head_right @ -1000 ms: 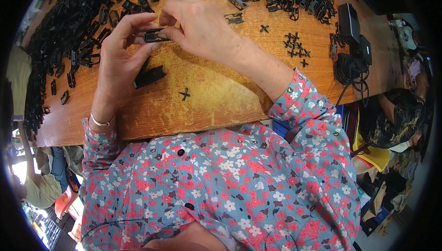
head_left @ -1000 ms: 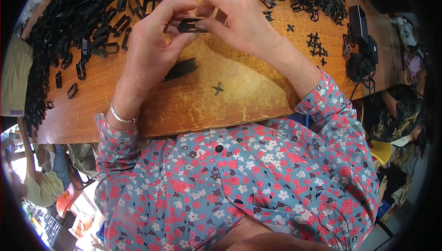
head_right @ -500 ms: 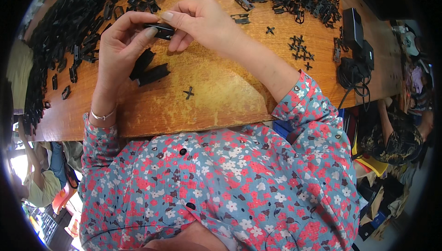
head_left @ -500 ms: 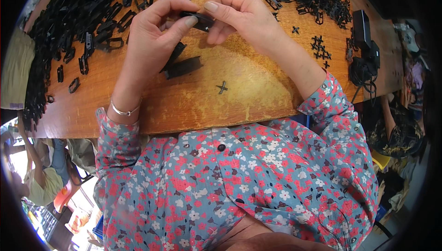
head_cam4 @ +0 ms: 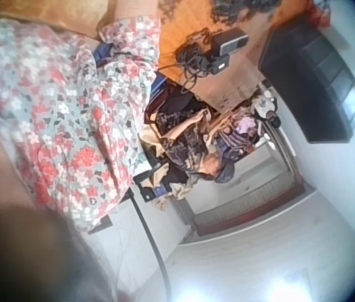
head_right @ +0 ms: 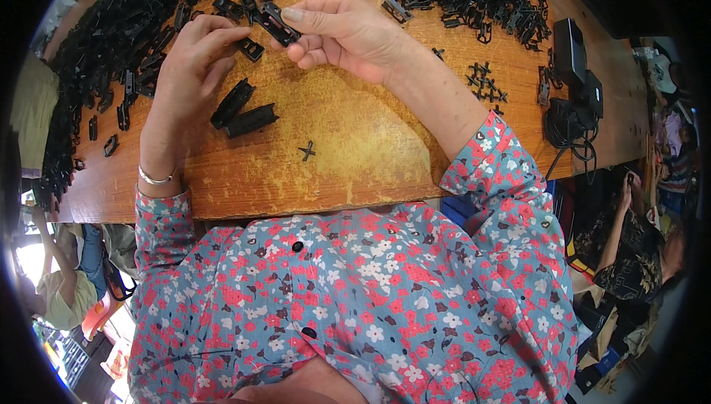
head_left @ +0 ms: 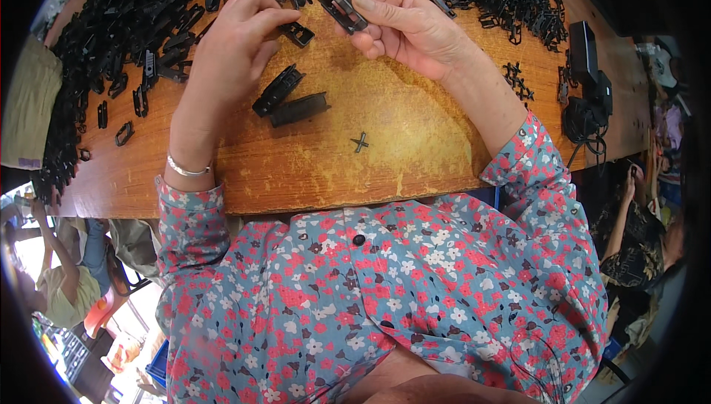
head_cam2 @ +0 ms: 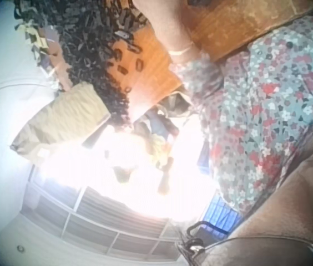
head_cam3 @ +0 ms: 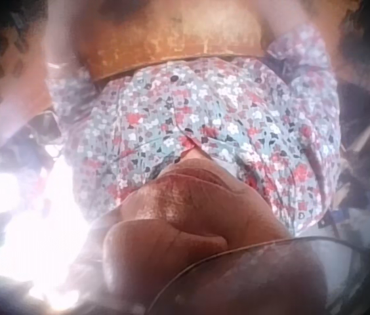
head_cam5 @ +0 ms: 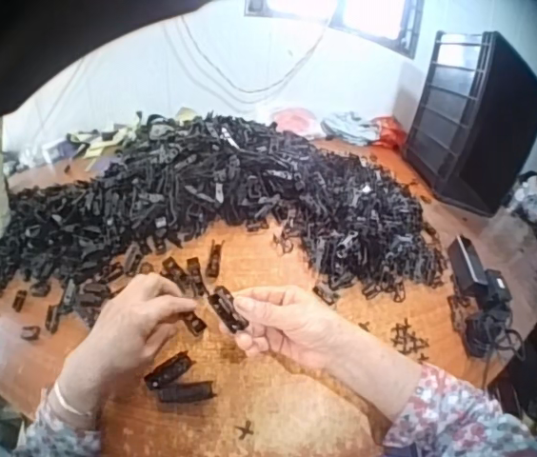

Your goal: The person assembles plastic components by taking small plastic parts from piles, fitting them together by hand, and placing the assembled units onto the table.

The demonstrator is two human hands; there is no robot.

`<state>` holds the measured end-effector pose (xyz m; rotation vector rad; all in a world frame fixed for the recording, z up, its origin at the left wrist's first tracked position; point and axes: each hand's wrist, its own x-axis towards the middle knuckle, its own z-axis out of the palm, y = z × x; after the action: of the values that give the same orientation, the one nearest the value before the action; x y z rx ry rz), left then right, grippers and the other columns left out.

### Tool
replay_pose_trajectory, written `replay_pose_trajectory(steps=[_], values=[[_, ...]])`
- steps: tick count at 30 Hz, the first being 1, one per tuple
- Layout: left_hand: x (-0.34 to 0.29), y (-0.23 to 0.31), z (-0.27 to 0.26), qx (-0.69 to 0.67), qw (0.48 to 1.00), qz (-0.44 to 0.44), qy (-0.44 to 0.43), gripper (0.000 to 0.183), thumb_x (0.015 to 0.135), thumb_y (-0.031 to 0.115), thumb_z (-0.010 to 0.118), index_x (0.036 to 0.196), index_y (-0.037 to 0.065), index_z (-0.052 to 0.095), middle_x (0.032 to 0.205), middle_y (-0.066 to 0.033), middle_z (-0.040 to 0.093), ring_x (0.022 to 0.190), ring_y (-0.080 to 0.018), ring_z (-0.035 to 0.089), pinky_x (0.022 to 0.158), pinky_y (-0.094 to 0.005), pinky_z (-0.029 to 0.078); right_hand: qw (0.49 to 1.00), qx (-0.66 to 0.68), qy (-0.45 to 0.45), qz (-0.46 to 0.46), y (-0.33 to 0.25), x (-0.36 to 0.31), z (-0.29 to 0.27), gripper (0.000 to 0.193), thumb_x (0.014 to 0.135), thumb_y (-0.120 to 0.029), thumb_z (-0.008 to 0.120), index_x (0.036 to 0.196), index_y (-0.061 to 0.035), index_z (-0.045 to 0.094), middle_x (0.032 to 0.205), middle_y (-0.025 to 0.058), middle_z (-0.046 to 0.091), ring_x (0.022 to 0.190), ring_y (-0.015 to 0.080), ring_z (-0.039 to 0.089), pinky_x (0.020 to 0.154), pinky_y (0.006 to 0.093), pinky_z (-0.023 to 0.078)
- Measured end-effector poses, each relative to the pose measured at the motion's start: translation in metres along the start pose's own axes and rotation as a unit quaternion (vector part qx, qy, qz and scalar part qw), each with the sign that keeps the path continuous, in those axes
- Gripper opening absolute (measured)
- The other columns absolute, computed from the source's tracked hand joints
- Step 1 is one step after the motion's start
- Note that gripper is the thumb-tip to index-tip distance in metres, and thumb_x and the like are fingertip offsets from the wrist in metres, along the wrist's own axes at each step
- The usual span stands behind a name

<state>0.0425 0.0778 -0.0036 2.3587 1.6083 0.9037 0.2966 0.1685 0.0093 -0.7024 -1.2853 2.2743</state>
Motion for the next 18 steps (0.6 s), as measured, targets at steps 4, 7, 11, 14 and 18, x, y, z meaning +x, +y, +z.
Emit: replay_pose_trajectory(steps=[4,7,11,14,18], values=[[0.008,0.015,0.007,0.061,0.998,0.028,0.023,0.033,0.082,0.002,0.073,0.113,0.008,0.071,0.108,-0.0066,0.063,0.103,-0.0287,0.062,0.086,-0.0381,0.053,1.0,-0.001,0.012,0.02,0.003,0.001,0.001,0.032,0.104,-0.025,0.061,0.122,0.0015,0.066,0.102,0.0103,0.073,0.073,0.0098,0.066,0.063,0.0239,0.054],[0.011,0.014,0.009,0.076,0.996,0.04,0.033,0.032,0.081,0.002,0.074,0.113,0.008,0.071,0.104,-0.0066,0.064,0.101,-0.0292,0.063,0.084,-0.0376,0.054,1.0,0.0,-0.003,0.021,0.006,0.0,-0.001,0.032,0.103,-0.024,0.063,0.123,0.0014,0.065,0.102,0.0103,0.073,0.075,0.0101,0.068,0.065,0.023,0.055],[0.008,0.002,0.021,-0.216,0.966,-0.097,0.107,0.028,0.089,0.003,0.073,0.117,0.004,0.069,0.103,-0.0041,0.07,0.09,-0.0188,0.068,0.079,-0.0294,0.055,0.999,-0.031,0.026,0.016,0.008,-0.003,0.008,0.034,0.102,-0.024,0.066,0.124,0.0022,0.065,0.1,0.0089,0.074,0.077,0.0105,0.069,0.067,0.0223,0.056],[0.01,0.007,0.013,-0.438,0.876,-0.163,0.123,0.028,0.096,0.006,0.07,0.122,-0.003,0.065,0.111,-0.0053,0.07,0.09,-0.0089,0.067,0.079,-0.0233,0.056,0.994,-0.087,0.06,-0.031,0.012,-0.001,0.018,0.037,0.098,-0.022,0.072,0.122,0.0045,0.063,0.099,0.0078,0.072,0.081,0.0141,0.072,0.07,0.026,0.06],[0.011,0.018,0.015,-0.545,0.808,-0.207,0.088,0.035,0.096,0.006,0.069,0.129,-0.003,0.061,0.109,-0.007,0.07,0.09,-0.0109,0.068,0.082,-0.0234,0.058,0.968,-0.197,0.101,-0.119,0.017,0.0,0.027,0.034,0.096,-0.015,0.072,0.121,0.0062,0.064,0.092,0.0091,0.073,0.079,0.0139,0.072,0.07,0.026,0.06]])
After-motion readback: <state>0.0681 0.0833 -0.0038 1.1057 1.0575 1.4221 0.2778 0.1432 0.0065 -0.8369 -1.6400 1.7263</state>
